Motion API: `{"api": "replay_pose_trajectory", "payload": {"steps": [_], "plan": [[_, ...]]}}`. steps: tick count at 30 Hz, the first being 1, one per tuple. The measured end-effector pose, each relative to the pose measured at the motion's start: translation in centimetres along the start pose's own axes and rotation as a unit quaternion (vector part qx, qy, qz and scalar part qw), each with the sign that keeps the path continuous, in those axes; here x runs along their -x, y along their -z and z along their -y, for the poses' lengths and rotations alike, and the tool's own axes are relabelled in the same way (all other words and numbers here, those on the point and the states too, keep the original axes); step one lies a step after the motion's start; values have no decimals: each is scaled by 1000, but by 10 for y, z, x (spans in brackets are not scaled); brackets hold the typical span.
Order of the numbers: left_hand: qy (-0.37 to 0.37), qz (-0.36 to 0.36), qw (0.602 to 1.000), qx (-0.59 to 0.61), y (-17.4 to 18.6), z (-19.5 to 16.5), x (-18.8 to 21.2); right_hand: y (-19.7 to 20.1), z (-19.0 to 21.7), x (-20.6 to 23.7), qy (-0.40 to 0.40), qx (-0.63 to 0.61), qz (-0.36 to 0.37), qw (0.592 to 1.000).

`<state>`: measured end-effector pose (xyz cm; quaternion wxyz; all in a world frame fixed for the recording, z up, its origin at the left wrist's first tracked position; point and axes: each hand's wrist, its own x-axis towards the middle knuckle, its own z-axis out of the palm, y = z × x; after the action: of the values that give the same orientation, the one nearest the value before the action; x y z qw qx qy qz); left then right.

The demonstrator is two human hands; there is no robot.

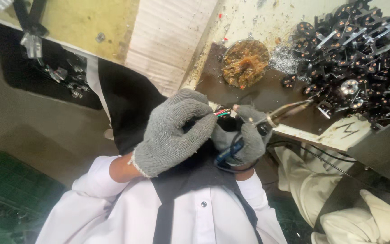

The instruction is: The person solders the ends of red and green wires using a soldering iron. They repeatedly heat the wire tips and apply solder, then place the finished wires on the workbench.

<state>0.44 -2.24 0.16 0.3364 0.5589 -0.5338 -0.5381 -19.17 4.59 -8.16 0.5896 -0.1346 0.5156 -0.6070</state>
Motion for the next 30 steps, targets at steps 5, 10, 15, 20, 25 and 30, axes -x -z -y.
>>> {"api": "replay_pose_trajectory", "payload": {"steps": [5, 10, 15, 20, 25, 30], "plan": [[-39, -54, 997, 28, -8, 8, 5, -10, -13, -12, 122, 211, -3, 970], [-44, -55, 995, 77, -2, -1, -2, -34, 10, -13, 318, 552, 68, 768], [31, 62, 992, 108, -1, 4, -17, -56, 37, -11, 344, 626, 128, 688], [-141, -19, 980, -138, -4, 4, -20, -57, 32, -12, 333, 581, 79, 738], [-116, 13, 982, -148, -2, 1, -20, -46, 25, -10, 334, 553, 59, 761], [-134, -5, 974, -182, -7, 7, -19, -47, 27, -10, 323, 537, 68, 776]]}}
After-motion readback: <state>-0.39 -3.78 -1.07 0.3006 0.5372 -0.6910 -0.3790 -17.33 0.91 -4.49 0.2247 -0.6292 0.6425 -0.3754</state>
